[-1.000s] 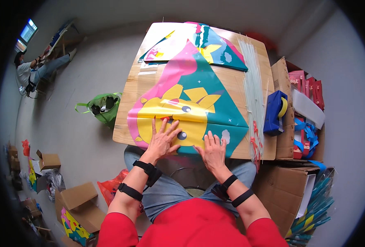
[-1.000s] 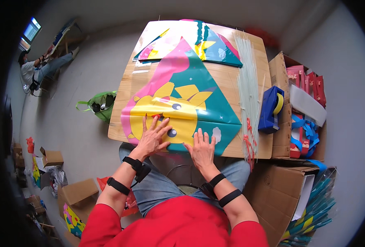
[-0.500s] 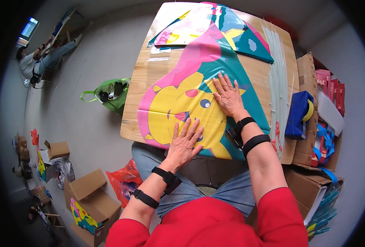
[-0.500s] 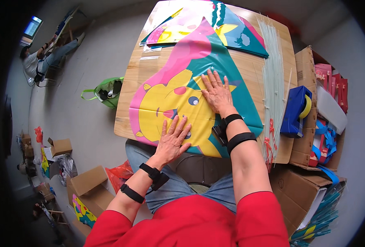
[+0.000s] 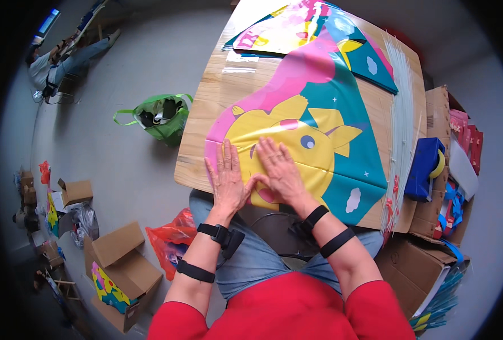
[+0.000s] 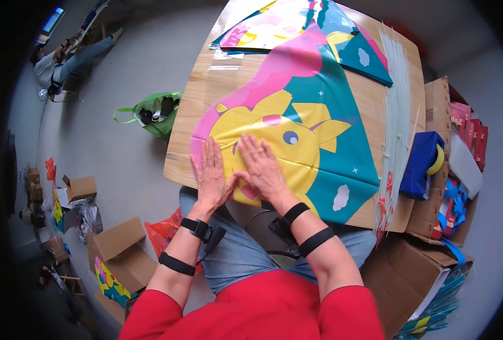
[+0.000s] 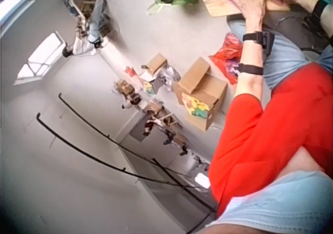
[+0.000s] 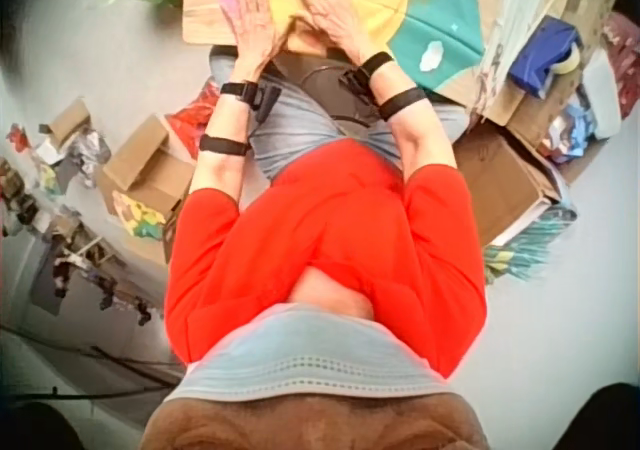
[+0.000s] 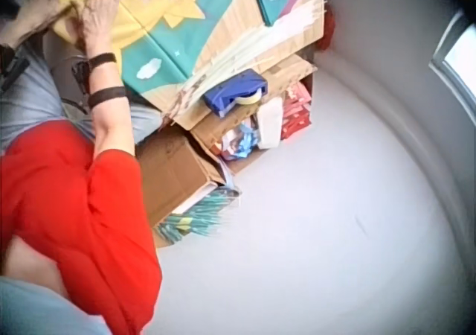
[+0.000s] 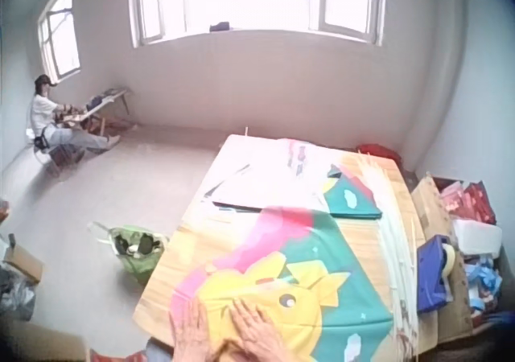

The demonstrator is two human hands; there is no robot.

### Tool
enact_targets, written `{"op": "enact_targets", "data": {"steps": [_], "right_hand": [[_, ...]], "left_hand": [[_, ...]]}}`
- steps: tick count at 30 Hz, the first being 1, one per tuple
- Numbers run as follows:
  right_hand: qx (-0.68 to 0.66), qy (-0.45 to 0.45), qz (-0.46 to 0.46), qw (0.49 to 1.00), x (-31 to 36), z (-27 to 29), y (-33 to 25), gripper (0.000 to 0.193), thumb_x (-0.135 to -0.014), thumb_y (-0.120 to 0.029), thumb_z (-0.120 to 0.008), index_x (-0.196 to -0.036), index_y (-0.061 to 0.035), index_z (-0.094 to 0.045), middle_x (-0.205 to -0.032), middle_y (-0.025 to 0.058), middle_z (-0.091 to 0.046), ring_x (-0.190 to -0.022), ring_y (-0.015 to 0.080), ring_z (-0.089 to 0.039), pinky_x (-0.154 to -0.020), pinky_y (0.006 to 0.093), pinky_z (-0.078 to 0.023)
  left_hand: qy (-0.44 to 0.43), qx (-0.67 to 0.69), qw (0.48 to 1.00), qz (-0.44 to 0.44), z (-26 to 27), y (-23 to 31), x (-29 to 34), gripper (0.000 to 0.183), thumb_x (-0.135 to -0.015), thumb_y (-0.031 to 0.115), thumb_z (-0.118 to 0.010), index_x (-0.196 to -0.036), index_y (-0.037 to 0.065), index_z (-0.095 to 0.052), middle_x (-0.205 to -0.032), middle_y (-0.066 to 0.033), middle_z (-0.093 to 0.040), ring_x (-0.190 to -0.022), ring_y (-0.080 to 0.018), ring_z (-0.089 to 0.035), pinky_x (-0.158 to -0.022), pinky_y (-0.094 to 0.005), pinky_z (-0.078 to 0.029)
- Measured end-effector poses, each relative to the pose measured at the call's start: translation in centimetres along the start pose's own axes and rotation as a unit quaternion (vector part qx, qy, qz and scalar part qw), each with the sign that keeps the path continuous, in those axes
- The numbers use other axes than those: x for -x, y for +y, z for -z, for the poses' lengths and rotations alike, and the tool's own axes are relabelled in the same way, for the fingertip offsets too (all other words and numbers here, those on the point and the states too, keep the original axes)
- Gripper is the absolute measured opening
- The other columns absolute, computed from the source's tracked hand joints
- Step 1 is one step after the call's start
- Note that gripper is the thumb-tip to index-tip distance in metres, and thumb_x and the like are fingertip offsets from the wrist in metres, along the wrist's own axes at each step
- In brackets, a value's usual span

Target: The person assembles a Pikachu-themed kite by inserting a thin rod into a sleeve on the kite fabric and securing it with a zip tie. The person then folds and wraps a smaller colorful triangular kite in plastic.

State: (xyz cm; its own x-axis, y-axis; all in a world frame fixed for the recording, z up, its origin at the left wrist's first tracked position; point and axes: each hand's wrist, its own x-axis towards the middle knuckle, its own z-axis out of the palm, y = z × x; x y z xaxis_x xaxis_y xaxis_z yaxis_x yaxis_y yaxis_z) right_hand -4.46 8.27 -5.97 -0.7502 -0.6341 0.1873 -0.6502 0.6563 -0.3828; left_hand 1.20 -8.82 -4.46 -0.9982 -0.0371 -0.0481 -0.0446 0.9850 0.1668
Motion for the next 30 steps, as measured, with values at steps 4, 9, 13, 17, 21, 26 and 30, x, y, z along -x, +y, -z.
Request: {"op": "enact_targets", "data": {"steps": [4,9,13,17,21,26,30], "right_hand": [[0.139,-0.042,-0.092,0.985,1.0,5.1,9.9,0.074,-0.097,-0.045,-0.049,-0.155,-0.0068,-0.022,-0.163,0.0091,-0.017,-0.151,0.0221,-0.014,-0.122,0.0418,-0.01],[0.187,0.036,-0.241,0.952,2.2,6.9,11.2,0.077,-0.099,-0.048,-0.044,-0.153,0.0001,-0.019,-0.163,0.0148,-0.012,-0.151,0.0268,-0.01,-0.122,0.0473,-0.007],[-0.045,0.019,0.025,0.999,-0.2,4.5,-1.2,0.077,-0.089,-0.037,-0.064,-0.149,-0.0001,-0.033,-0.157,0.0164,-0.029,-0.147,0.0308,-0.024,-0.121,0.046,-0.016],[-0.023,-0.074,0.113,0.991,-2.7,-1.7,-0.8,0.067,-0.095,-0.049,-0.048,-0.147,-0.0075,-0.04,-0.156,0.0076,-0.035,-0.147,0.0206,-0.027,-0.12,0.0418,-0.018],[0.088,-0.04,0.042,0.994,-5.7,1.1,4.9,0.066,-0.095,-0.049,-0.049,-0.147,-0.0106,-0.04,-0.157,0.0052,-0.034,-0.147,0.0187,-0.027,-0.12,0.0405,-0.018],[0.11,0.01,0.032,0.993,-7.2,2.3,2.5,0.075,-0.095,-0.058,-0.044,-0.145,-0.0022,-0.041,-0.154,0.0125,-0.037,-0.146,0.0237,-0.028,-0.12,0.0463,-0.015],[0.048,-0.048,0.081,0.994,-4.9,0.7,1.0,0.082,-0.09,-0.059,-0.051,-0.149,-0.004,-0.036,-0.159,0.0104,-0.028,-0.148,0.025,-0.022,-0.12,0.0494,-0.013]], "left_hand": [[-0.013,0.059,0.998,0.025,0.8,0.1,0.4,0.106,-0.085,0.057,-0.061,-0.155,-0.001,-0.007,-0.164,-0.0169,-0.002,-0.152,-0.0328,0.002,-0.118,-0.0571,0.004],[-0.024,0.059,0.998,0.014,0.7,0.1,-0.2,0.113,-0.082,0.06,-0.063,-0.155,-0.002,-0.003,-0.163,-0.0191,0.001,-0.151,-0.0333,0.005,-0.117,-0.058,0.006],[0.019,0.089,0.995,0.032,0.2,-0.7,0.1,0.122,-0.076,0.064,-0.067,-0.154,-0.004,-0.002,-0.162,-0.0219,0.002,-0.151,-0.0346,0.006,-0.117,-0.0601,0.004],[-0.011,0.031,0.999,0.042,-0.1,-1.0,0.2,0.133,-0.068,0.071,-0.069,-0.153,-0.006,-0.002,-0.162,-0.0224,0.003,-0.151,-0.0347,0.006,-0.117,-0.0597,0.003],[-0.018,0.077,0.995,0.059,0.5,-0.8,0.6,0.135,-0.067,0.072,-0.071,-0.153,-0.006,-0.002,-0.162,-0.0227,0.003,-0.151,-0.0353,0.008,-0.118,-0.0569,0.005],[-0.04,0.094,0.991,0.081,1.5,-0.1,0.4,0.137,-0.066,0.07,-0.073,-0.153,-0.006,0.001,-0.162,-0.023,0.005,-0.15,-0.0355,0.009,-0.117,-0.0574,0.007],[-0.069,0.077,0.99,0.096,1.0,-0.5,0.0,0.14,-0.063,0.07,-0.074,-0.153,-0.005,0.003,-0.162,-0.0222,0.008,-0.15,-0.0355,0.011,-0.116,-0.0617,0.006]]}}
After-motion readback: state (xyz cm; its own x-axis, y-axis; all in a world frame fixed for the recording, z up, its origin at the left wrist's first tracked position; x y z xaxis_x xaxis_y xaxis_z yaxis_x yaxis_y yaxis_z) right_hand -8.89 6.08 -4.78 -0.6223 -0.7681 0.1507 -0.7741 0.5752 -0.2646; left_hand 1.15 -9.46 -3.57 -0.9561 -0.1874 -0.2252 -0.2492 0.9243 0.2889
